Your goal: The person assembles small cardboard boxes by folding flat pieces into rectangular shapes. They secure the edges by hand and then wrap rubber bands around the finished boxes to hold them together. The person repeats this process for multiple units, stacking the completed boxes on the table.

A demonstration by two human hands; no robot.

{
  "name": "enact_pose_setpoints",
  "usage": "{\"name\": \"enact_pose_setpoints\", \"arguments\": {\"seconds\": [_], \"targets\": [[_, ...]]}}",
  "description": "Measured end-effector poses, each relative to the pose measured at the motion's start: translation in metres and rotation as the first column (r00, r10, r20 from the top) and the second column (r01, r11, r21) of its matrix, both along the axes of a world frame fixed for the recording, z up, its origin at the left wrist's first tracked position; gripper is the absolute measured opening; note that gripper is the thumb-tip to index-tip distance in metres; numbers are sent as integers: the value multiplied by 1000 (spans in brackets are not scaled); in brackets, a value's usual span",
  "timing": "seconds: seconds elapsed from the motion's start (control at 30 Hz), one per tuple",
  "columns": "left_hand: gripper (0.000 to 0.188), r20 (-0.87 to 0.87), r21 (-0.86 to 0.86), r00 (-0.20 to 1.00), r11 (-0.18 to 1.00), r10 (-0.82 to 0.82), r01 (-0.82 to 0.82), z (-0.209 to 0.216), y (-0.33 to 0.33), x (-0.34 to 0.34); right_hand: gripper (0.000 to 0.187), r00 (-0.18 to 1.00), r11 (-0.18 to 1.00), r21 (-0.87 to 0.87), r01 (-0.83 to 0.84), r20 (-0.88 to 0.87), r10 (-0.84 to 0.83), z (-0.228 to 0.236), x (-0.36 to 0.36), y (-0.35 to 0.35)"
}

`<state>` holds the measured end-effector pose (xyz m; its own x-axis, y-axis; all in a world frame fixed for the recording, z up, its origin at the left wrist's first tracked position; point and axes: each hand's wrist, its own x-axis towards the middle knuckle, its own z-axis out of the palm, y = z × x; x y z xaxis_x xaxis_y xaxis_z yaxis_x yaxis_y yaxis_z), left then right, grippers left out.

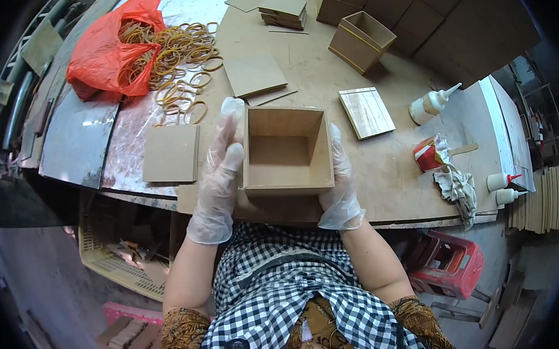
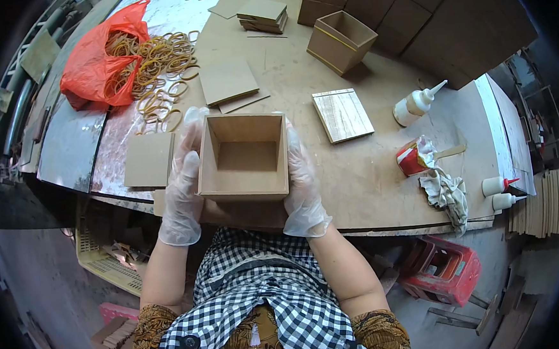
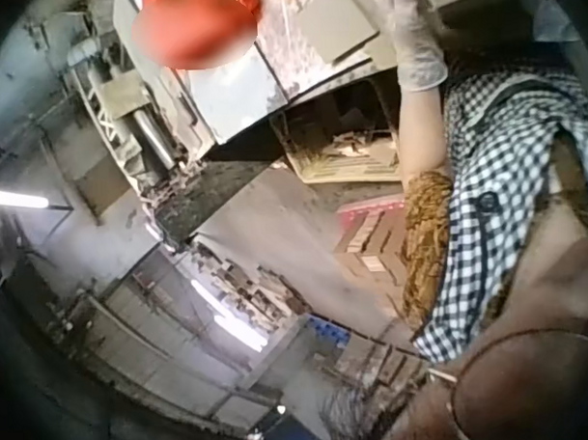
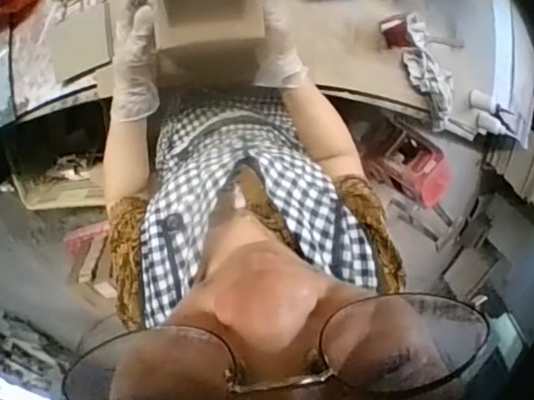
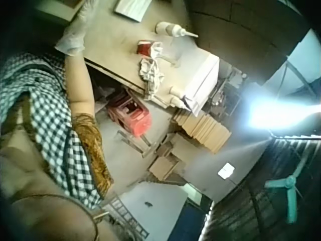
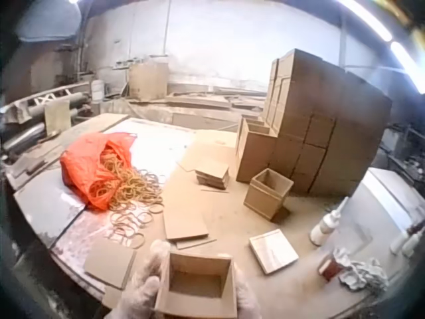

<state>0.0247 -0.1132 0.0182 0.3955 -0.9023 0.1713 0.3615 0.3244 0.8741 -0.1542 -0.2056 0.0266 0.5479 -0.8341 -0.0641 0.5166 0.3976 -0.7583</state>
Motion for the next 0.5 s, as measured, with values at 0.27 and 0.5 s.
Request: {"name": "enact_pose_setpoints", "arguments": {"seconds": [0.27,0.5], "targets": [[72,98,187,960,952,-263,241,-4,28,25,49,982,998,-58,33,-186,-43,-13,-11,-10],[81,172,328,969,938,-179,115,33,22,24,41,812,982,-116,-148,-580,54,71,-18,-13]]}}
